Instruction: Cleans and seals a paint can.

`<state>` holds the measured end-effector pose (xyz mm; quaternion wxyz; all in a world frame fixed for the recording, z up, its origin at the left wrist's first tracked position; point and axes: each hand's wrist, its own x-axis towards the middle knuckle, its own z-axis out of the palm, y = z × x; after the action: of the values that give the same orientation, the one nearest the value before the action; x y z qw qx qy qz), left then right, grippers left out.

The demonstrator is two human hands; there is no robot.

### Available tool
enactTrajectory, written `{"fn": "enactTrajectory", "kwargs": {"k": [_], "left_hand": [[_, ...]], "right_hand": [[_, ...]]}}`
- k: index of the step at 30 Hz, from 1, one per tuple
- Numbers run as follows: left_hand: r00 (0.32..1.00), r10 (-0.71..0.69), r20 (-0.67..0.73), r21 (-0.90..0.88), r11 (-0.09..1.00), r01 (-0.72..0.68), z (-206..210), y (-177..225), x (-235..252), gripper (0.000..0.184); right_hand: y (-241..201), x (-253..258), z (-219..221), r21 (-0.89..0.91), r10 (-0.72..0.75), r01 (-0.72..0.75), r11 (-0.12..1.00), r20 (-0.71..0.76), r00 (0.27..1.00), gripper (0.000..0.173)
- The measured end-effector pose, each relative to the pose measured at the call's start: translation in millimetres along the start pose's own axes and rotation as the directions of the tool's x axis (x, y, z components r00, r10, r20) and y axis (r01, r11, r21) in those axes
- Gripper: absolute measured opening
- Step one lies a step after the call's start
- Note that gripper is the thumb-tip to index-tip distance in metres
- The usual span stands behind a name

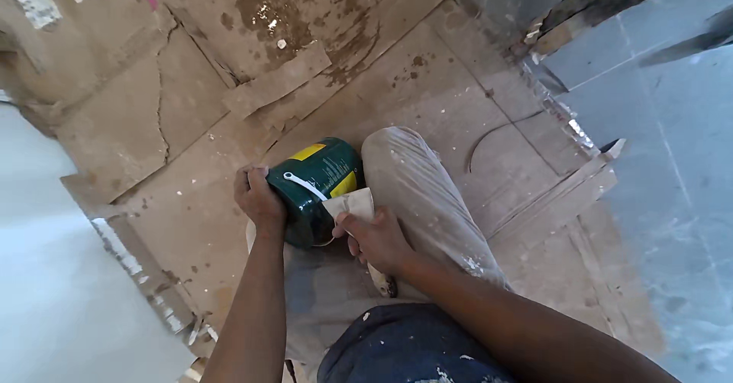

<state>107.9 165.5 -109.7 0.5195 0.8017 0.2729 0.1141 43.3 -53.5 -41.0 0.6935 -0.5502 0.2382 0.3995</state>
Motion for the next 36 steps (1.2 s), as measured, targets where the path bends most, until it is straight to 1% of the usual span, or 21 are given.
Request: {"fn": "enactTrajectory", "kwargs": {"k": [6,13,17,22,30,34,36], "left_hand": [[1.000,0.011,0.006,-0.007,1.000,-0.011,0.8,-0.8,0.3,0.018],[1.000,0.007,0.001,-0.047,0.999,-0.007,2.3,-3.8,0.5,0.018],[1.000,-0.005,0.002,-0.030,1.000,0.005,3.3,-1.6,-0.3,0.019],[1.000,-0.018,-0.003,-0.011,1.000,0.018,3.7,-2.9,1.2,0.020],[0.999,-0.037,0.007,-0.014,0.999,0.037,3.5,-1.7,3.2,0.022],[0.998,-0.052,0.025,-0.040,0.998,0.053,0.9,-5.1,4.1,0.020],[0.998,-0.051,0.032,-0.034,0.998,0.052,0.4,-5.1,4.6,0.022]], "right_hand": [[4.3,6.1,-4.0,0.056,0.014,-0.017,0.998,0.055,0.998,0.035],[5.2,17.4,-4.3,0.013,-0.014,0.012,1.000,0.113,0.993,0.036],[2.8,22.5,-3.2,0.007,0.003,-0.004,1.000,0.104,0.995,0.032],[0.8,30.8,-1.8,-0.033,0.004,-0.004,0.999,-0.003,1.000,0.030],[-5.7,37.1,-4.3,0.086,0.111,-0.113,0.990,0.030,0.993,0.030],[-6.6,39.5,-4.4,0.093,0.152,-0.155,0.984,0.038,0.988,0.030],[-7.3,40.3,-4.8,0.086,0.151,-0.154,0.984,0.043,0.988,0.030]]}}
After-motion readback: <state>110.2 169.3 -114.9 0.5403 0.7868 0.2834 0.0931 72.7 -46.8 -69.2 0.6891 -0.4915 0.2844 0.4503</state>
